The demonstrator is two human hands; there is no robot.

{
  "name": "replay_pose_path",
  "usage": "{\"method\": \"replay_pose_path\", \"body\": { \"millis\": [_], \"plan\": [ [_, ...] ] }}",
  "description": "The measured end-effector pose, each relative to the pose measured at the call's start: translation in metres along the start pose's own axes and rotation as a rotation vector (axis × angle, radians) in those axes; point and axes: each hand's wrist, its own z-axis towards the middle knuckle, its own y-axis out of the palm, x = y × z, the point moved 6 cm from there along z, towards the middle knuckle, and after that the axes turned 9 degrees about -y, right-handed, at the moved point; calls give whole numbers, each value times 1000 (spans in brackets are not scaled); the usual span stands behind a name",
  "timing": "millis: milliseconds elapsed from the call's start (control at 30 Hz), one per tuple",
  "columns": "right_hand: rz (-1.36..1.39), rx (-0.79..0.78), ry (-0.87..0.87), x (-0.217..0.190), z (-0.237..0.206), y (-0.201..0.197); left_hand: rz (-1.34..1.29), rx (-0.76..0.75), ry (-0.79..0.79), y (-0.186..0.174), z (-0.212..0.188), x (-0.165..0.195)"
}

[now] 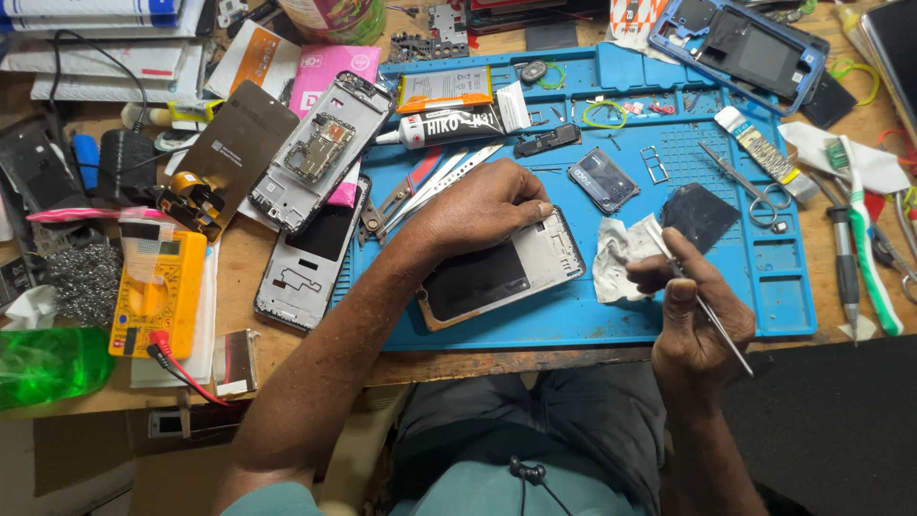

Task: The person uses a metal prying tool to carefully separate the screen assembly from the smartphone frame. They then use a cloth to wipe the internal components and the screen surface before continuing to pry and adjust the device.

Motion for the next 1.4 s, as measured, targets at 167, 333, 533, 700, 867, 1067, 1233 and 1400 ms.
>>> {"method": "replay_pose_path", "body": {
  "millis": [167,333,533,700,867,1067,1233,1400],
  "plan": [
    [-18,-37,-48,-5,0,3,32,-22,-10,-1,4,-1],
    [-119,-65,-30,-6,3,7,39,-28,-2,-1,5,-3],
    [-188,-109,-55,-11,7,16,41,-9,-27,-2,5,-8],
    [-87,-120,1,-18,12,26,-103,5,-22,-8,-8,-8],
    [-203,-183,-23,-33,21,37,-260,-21,-87,-12,-20,-11],
    [-97,-176,-6,-37,29,43,-273,0,-97,-16,-14,-16],
    [-142,-164,35,-30,34,47,-293,-19,-99,-19,-8,-21],
    [-219,-216,-37,-29,46,65,-277,-19,-92,-23,-8,-23]
  ]
}}
